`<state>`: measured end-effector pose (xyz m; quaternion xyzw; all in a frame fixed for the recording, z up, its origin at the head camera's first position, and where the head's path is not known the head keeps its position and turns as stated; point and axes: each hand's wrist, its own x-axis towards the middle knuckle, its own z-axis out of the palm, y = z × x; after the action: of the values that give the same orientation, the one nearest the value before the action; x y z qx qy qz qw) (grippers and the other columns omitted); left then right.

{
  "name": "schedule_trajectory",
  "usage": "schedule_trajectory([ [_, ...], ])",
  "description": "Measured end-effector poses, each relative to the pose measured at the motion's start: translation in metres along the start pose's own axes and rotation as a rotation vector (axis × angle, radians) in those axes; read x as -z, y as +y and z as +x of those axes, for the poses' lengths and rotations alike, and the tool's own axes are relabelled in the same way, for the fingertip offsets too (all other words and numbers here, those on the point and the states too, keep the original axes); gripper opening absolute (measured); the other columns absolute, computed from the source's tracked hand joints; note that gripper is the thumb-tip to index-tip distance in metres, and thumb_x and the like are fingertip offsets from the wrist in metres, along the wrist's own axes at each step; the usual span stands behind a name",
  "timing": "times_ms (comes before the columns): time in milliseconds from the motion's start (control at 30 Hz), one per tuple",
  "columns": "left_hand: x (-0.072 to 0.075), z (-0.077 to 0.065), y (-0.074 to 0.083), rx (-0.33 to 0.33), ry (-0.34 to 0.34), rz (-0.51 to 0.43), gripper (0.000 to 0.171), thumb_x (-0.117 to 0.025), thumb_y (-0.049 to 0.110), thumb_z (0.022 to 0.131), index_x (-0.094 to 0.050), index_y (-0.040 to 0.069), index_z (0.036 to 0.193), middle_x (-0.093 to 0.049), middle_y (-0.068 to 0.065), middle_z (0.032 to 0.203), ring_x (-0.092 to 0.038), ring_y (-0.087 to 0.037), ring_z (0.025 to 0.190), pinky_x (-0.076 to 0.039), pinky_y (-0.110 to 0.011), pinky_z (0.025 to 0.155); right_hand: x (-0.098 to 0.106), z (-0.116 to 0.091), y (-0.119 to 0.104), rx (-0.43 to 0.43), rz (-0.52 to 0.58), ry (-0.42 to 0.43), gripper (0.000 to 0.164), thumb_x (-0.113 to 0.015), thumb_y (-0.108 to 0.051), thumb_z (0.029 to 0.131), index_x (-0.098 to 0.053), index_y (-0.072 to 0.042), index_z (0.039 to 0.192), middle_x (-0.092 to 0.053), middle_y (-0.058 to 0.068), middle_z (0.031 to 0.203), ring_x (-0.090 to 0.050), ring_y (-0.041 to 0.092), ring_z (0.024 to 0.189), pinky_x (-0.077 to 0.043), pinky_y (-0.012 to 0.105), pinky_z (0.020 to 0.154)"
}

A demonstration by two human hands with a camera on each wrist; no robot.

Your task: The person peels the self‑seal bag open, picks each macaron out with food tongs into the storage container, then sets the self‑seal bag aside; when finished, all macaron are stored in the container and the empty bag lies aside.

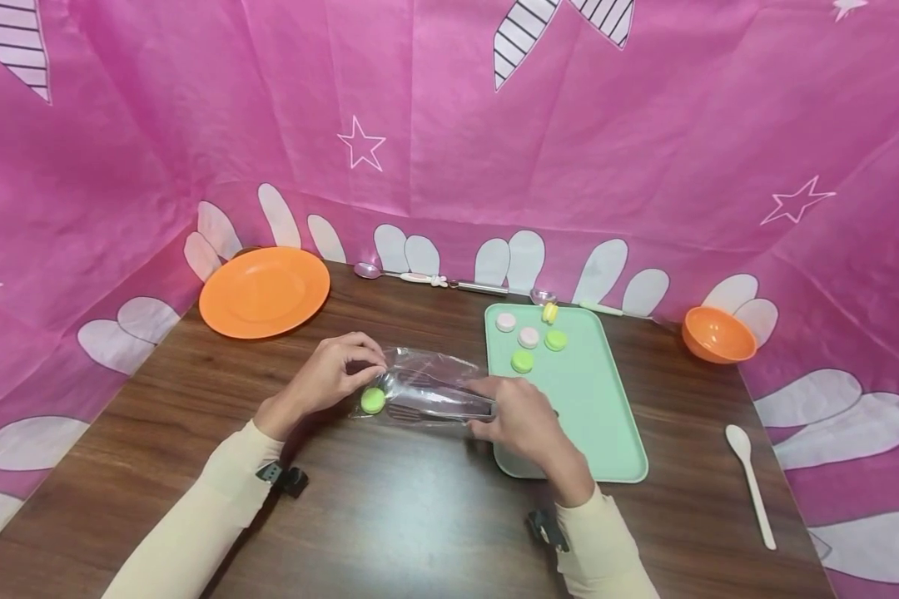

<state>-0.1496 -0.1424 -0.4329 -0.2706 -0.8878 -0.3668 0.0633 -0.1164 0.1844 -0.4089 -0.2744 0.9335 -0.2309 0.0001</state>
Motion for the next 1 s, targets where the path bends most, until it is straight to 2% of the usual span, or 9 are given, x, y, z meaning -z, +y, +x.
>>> schedule_trajectory([
  [33,-0.001,0.0,0.0,-0.006,0.003,-0.002,0.006,-0.081,0.01,0.096,-0.086,0.009,0.1,-0.077,-0.004,0.106,-0.072,-0.021,0.103,-0.062,-0.043,0.097,-0.003,0.001,-0.003,-0.004,0.001,-0.007,0.046,-0.091,-0.014,0.08,-0.079,-0.011,0.125,-0.083,0.005,0.112,-0.076,0.019,0.093,-0.062,0.042,0.08],
  [133,-0.002,0.0,-0.001,-0.022,0.015,-0.011,0.006,-0.082,0.011,0.096,-0.086,0.008,0.099,-0.076,-0.004,0.105,-0.072,-0.021,0.102,-0.062,-0.042,0.096,-0.012,0.003,-0.009,-0.023,0.026,-0.029,0.046,-0.09,-0.016,0.082,-0.079,-0.012,0.127,-0.083,0.003,0.107,-0.067,0.012,0.081,-0.057,0.033,0.072],
  [267,-0.003,-0.001,-0.001,0.014,0.004,-0.056,0.006,-0.081,0.01,0.096,-0.085,0.007,0.099,-0.073,-0.007,0.111,-0.071,-0.022,0.101,-0.065,-0.038,0.091,-0.022,0.005,-0.014,-0.027,0.043,-0.029,0.045,-0.088,-0.014,0.084,-0.079,-0.012,0.128,-0.083,0.003,0.103,-0.059,0.009,0.073,-0.048,0.026,0.063],
  [367,-0.004,-0.002,0.0,0.052,-0.006,-0.087,0.006,-0.081,0.01,0.096,-0.085,0.007,0.099,-0.069,-0.011,0.119,-0.071,-0.024,0.1,-0.066,-0.035,0.085,-0.028,0.005,-0.017,-0.017,0.016,-0.006,0.045,-0.087,-0.014,0.083,-0.079,-0.011,0.127,-0.083,0.005,0.11,-0.063,0.012,0.076,-0.05,0.029,0.064],
  [533,-0.005,-0.001,0.0,0.064,0.02,-0.062,0.005,-0.083,0.01,0.094,-0.085,0.008,0.097,-0.068,-0.016,0.123,-0.068,-0.026,0.104,-0.06,-0.041,0.092,-0.035,0.007,-0.024,0.005,-0.031,0.052,0.047,-0.089,-0.015,0.081,-0.08,-0.013,0.127,-0.082,0.008,0.12,-0.078,0.02,0.092,-0.061,0.042,0.074],
  [633,-0.006,-0.001,-0.001,0.06,0.035,-0.047,0.004,-0.083,0.01,0.094,-0.086,0.007,0.096,-0.069,-0.015,0.121,-0.067,-0.024,0.103,-0.06,-0.042,0.09,-0.036,0.006,-0.026,0.017,-0.035,0.069,0.046,-0.09,-0.014,0.081,-0.081,-0.016,0.125,-0.083,0.006,0.118,-0.078,0.019,0.089,-0.061,0.041,0.073],
  [733,-0.005,-0.001,-0.002,0.04,0.031,-0.044,0.005,-0.082,0.009,0.095,-0.085,0.007,0.097,-0.069,-0.014,0.119,-0.071,-0.023,0.097,-0.064,-0.039,0.085,-0.033,0.005,-0.026,0.02,-0.028,0.062,0.044,-0.089,-0.014,0.081,-0.082,-0.017,0.124,-0.083,0.004,0.116,-0.078,0.017,0.089,-0.061,0.04,0.074],
  [867,-0.003,-0.001,-0.003,0.008,0.034,0.001,0.007,-0.08,0.012,0.097,-0.085,0.007,0.099,-0.07,-0.01,0.118,-0.072,-0.022,0.099,-0.063,-0.042,0.09,-0.019,0.002,-0.02,0.021,-0.009,0.044,0.041,-0.089,-0.012,0.081,-0.082,-0.015,0.121,-0.084,0.005,0.113,-0.079,0.019,0.095,-0.063,0.04,0.077],
  [1000,0.0,-0.002,-0.005,0.013,0.053,0.058,0.008,-0.08,0.014,0.096,-0.085,0.009,0.1,-0.071,-0.006,0.116,-0.071,-0.023,0.106,-0.059,-0.046,0.097,0.003,-0.004,-0.007,0.014,0.012,0.052,0.04,-0.09,-0.009,0.08,-0.083,-0.015,0.119,-0.084,0.003,0.101,-0.071,0.011,0.078,-0.056,0.031,0.066],
])
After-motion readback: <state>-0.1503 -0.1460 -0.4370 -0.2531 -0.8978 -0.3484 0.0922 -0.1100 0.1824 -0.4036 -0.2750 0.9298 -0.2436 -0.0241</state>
